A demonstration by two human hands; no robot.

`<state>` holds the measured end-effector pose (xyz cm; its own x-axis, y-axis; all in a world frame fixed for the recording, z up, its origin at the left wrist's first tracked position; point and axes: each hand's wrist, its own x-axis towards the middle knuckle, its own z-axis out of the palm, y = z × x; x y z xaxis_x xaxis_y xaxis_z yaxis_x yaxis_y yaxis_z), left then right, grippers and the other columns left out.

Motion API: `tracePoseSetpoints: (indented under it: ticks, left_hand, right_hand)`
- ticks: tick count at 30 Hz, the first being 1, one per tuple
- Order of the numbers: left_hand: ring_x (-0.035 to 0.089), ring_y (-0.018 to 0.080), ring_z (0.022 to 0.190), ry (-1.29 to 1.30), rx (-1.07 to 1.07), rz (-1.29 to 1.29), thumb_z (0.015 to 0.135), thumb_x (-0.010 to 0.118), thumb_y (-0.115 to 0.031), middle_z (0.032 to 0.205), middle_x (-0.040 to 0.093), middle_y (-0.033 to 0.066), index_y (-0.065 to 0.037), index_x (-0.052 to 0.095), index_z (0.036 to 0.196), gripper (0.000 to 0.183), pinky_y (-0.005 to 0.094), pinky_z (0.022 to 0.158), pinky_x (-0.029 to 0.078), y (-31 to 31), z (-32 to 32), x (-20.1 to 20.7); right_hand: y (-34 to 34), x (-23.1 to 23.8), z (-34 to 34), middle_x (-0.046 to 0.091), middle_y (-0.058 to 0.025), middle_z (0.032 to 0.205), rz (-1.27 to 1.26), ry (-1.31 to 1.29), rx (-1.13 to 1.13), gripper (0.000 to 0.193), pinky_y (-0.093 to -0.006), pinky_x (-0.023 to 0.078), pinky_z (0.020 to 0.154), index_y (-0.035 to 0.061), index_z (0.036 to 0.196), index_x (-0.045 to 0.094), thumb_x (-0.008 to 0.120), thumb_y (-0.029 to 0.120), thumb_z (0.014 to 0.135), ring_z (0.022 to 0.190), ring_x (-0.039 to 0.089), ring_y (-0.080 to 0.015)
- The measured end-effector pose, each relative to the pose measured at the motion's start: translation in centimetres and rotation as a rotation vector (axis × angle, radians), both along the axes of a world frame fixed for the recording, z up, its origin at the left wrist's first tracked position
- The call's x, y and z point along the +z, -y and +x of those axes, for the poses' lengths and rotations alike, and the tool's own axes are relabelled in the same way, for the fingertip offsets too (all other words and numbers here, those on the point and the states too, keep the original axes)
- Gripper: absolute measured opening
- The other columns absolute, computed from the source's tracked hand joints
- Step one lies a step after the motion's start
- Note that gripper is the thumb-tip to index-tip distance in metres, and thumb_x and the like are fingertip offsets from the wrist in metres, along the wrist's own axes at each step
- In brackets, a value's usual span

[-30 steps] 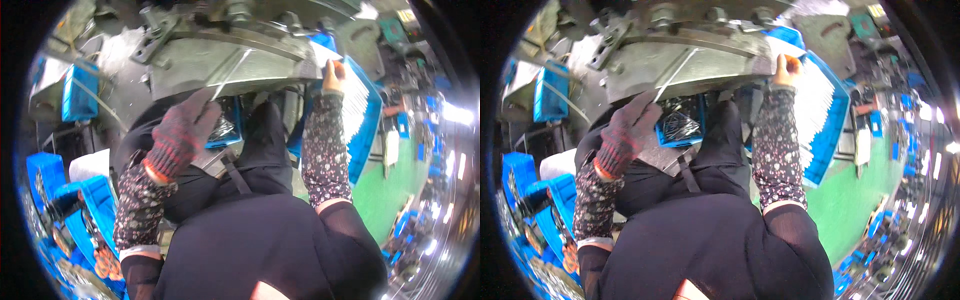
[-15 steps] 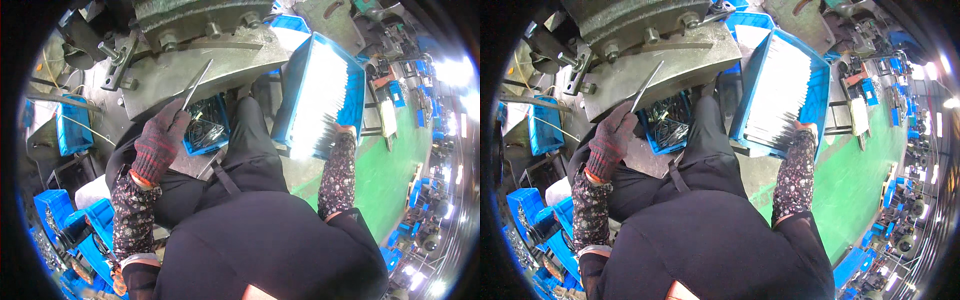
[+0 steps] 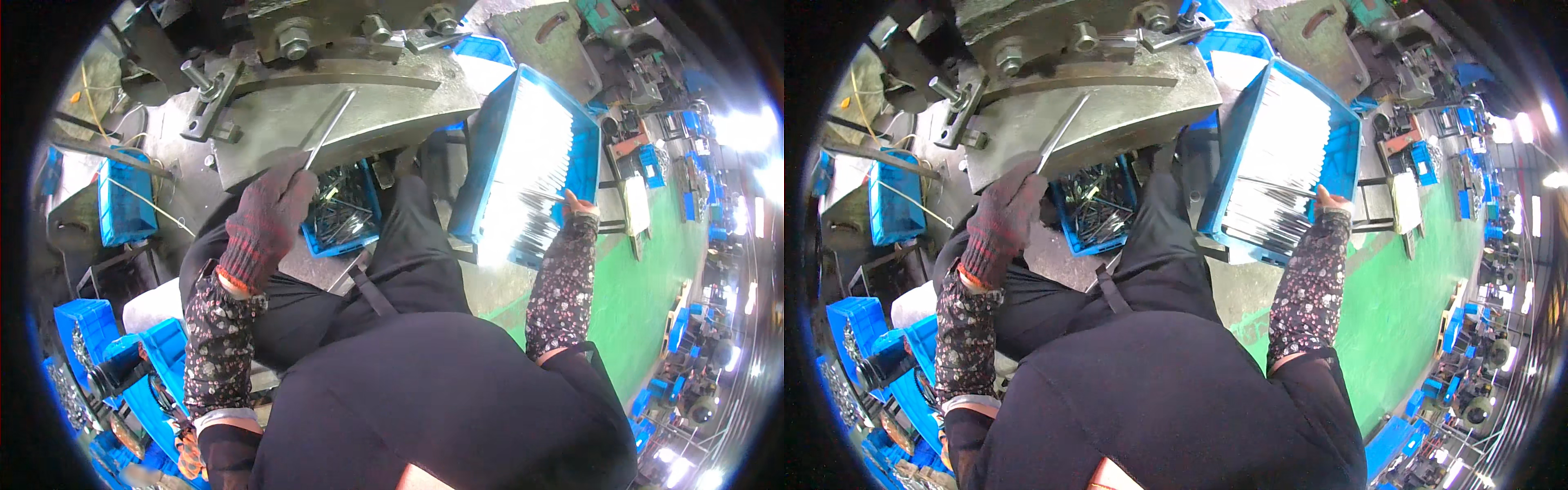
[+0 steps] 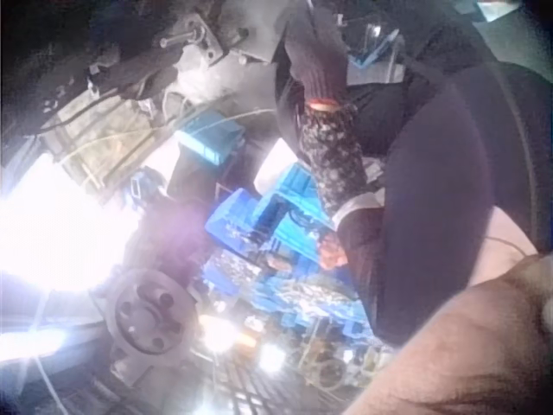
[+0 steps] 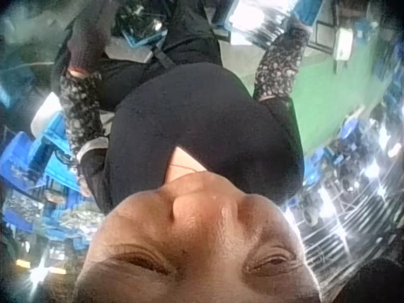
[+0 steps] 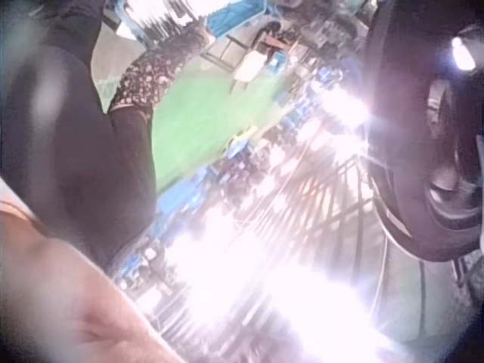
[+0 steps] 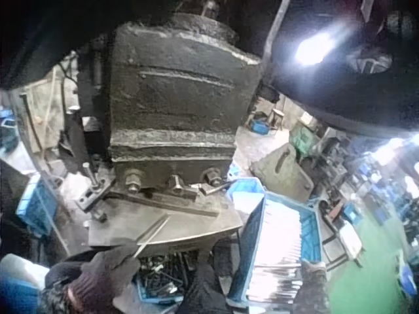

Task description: Inserting metal rods into a press machine and pulling a lever to process each part.

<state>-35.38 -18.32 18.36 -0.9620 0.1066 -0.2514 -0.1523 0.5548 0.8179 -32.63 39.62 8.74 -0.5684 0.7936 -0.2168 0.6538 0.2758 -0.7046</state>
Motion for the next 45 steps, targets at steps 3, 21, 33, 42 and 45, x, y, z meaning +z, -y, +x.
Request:
tracePoseSetpoints:
  ticks: [3, 21, 33, 42, 45]
  left_hand:
    - [0.064, 0.0303, 0.097, -0.092, 0.061, -0.017, 0.091, 0.051, -0.029, 0.101, 0.066, 0.0159, -0.007, 0.057, 0.122, 0.038, 0.0359, 0.083, 0.048, 0.5, -0.3, -0.2]
    - [0.054, 0.011, 0.058, -0.049, 0.204, 0.126, 0.094, 0.046, -0.022, 0.072, 0.054, 0.0021, -0.007, 0.06, 0.106, 0.023, 0.028, 0.05, 0.044, -1.9, -3.6, -1.0]
    - [0.064, 0.0354, 0.087, -0.244, 0.138, -0.452, 0.093, 0.05, -0.025, 0.095, 0.064, 0.0176, -0.01, 0.053, 0.102, 0.019, 0.0495, 0.067, 0.05, -3.6, -4.3, -3.7]
    - [0.064, 0.0312, 0.089, -0.495, -0.205, -0.689, 0.088, 0.057, -0.02, 0.101, 0.062, 0.0095, -0.007, 0.061, 0.108, 0.024, 0.0399, 0.075, 0.053, -5.3, -7.9, 0.8]
    - [0.062, 0.0313, 0.09, -0.29, -0.243, -0.787, 0.088, 0.059, -0.021, 0.101, 0.063, 0.008, -0.01, 0.062, 0.114, 0.028, 0.0415, 0.083, 0.051, -6.6, -10.2, 1.3]
  right_hand:
    - [-1.0, 2.9, -1.4, 0.066, -0.0103, 0.064, 0.063, -0.009, 0.185, 0.042, -0.0295, 0.049, 0.053, -0.0056, 0.078, 0.067, 0.08, 0.034, 0.073, 0.056, 0.062, -0.0142]
    - [18.3, -1.9, -14.7, 0.065, -0.0078, 0.088, -0.739, -0.664, 0.361, 0.02, -0.0312, 0.056, 0.07, 0.0021, 0.099, 0.063, 0.065, 0.019, 0.09, 0.078, 0.065, -0.0206]
    - [19.8, -7.5, -13.9, 0.069, -0.0062, 0.087, -0.966, -0.52, 0.256, 0.018, -0.0297, 0.058, 0.07, 0.0082, 0.094, 0.065, 0.07, 0.025, 0.087, 0.081, 0.068, -0.0164]
    - [16.5, -5.0, -15.9, 0.057, -0.002, 0.073, -0.934, -0.571, 0.515, 0.019, -0.0329, 0.054, 0.071, 0.0078, 0.095, 0.061, 0.068, 0.025, 0.088, 0.079, 0.064, -0.0206]
    - [15.2, -3.3, -17.5, 0.065, -0.0073, 0.089, -1.129, -0.609, 0.72, 0.021, -0.0312, 0.055, 0.072, 0.0052, 0.098, 0.064, 0.065, 0.024, 0.09, 0.087, 0.064, -0.0195]
